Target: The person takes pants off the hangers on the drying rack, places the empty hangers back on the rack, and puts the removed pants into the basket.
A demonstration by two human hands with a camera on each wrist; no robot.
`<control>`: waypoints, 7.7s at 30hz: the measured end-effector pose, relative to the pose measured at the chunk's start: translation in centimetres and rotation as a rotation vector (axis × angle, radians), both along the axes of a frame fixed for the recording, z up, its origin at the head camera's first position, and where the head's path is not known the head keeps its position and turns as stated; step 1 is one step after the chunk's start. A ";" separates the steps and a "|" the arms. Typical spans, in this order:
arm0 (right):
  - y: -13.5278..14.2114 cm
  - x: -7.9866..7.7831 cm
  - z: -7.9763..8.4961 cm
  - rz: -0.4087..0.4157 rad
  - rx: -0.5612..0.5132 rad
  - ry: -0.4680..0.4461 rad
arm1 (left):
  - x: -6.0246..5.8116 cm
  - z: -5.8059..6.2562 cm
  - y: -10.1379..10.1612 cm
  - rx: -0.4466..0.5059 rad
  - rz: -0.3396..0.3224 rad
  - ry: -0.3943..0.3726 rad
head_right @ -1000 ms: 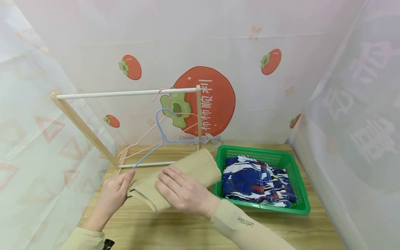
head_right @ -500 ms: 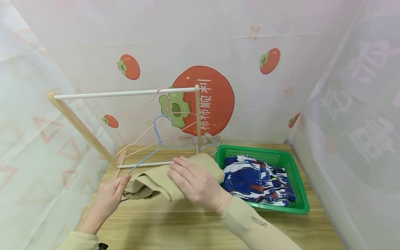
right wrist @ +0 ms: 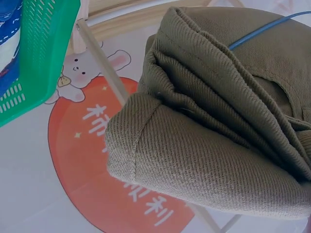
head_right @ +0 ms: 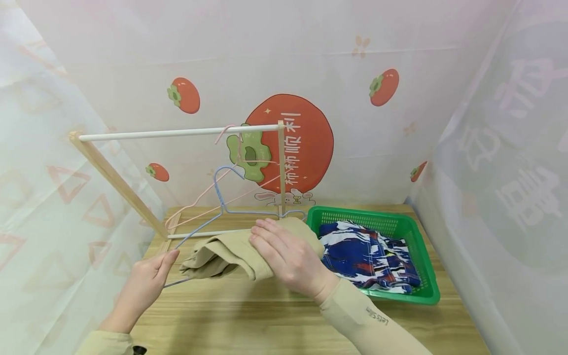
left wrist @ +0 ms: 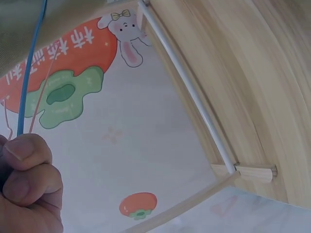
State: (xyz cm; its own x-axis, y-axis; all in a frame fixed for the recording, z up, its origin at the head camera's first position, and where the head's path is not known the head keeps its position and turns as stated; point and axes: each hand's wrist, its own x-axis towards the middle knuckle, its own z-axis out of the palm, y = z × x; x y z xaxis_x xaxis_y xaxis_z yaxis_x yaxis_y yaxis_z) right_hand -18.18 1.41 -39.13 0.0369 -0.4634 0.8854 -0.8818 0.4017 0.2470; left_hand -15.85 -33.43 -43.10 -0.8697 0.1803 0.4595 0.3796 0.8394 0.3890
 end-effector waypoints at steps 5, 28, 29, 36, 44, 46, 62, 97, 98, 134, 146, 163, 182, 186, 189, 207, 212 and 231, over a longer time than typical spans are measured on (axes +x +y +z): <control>0.4 0.1 0.3 -0.008 -0.036 -0.013 | 0.1 0.3 -0.4 -0.021 0.033 -0.044; 5.3 -0.1 1.7 -0.106 -0.155 -0.101 | 0.0 0.8 -0.8 -0.093 0.056 -0.146; 5.3 -0.1 1.7 -0.100 -0.145 -0.094 | -0.1 0.8 -0.8 -0.089 0.052 -0.132; 5.9 -0.3 1.8 0.003 -0.007 -0.142 | -0.4 0.3 -1.2 -0.063 0.043 -0.029; 6.4 -0.5 1.1 0.046 0.106 -0.146 | -0.4 0.2 -1.5 -0.057 0.047 -0.091; 6.6 -0.5 1.0 0.055 0.121 -0.158 | -0.5 0.1 -1.5 -0.048 0.040 -0.066; 9.2 0.1 1.2 0.013 0.164 -0.195 | -0.6 -0.2 -1.8 -0.086 0.034 0.059; 14.0 1.2 -1.0 -0.159 0.180 -0.264 | -4.4 4.4 3.2 -0.121 0.017 0.287; 14.1 1.2 -1.1 -0.167 0.181 -0.267 | -4.6 4.5 3.4 -0.118 0.025 0.273; 16.5 -0.5 -2.0 -0.221 0.184 -0.346 | -5.4 4.2 3.5 -0.102 0.095 0.065; 17.1 -2.4 -1.4 -0.226 0.188 -0.382 | -3.1 1.6 1.7 -0.109 0.045 0.290; 18.6 -5.0 -0.5 -0.253 0.173 -0.353 | -0.5 -4.3 0.4 -0.146 -0.004 0.155; 19.0 -7.6 -0.3 -0.305 0.159 -0.371 | 0.6 -7.8 3.7 -0.390 -0.155 -0.125; 18.7 -7.9 0.0 -0.327 0.182 -0.394 | 0.8 -8.2 4.3 -0.409 -0.191 -0.120; 18.4 -8.1 0.1 -0.336 0.189 -0.413 | 0.9 -8.5 4.6 -0.425 -0.208 -0.105; 16.9 -8.9 -2.0 -0.309 0.207 -0.367 | 1.5 -12.8 6.1 -0.538 -0.491 -0.150; 16.8 -8.4 -3.4 -0.277 0.219 -0.349 | 1.9 -14.3 6.6 -0.577 -0.573 -0.136; 20.9 -4.6 -5.5 -0.182 0.420 -0.529 | 2.7 -16.5 5.9 -0.554 -0.614 -0.270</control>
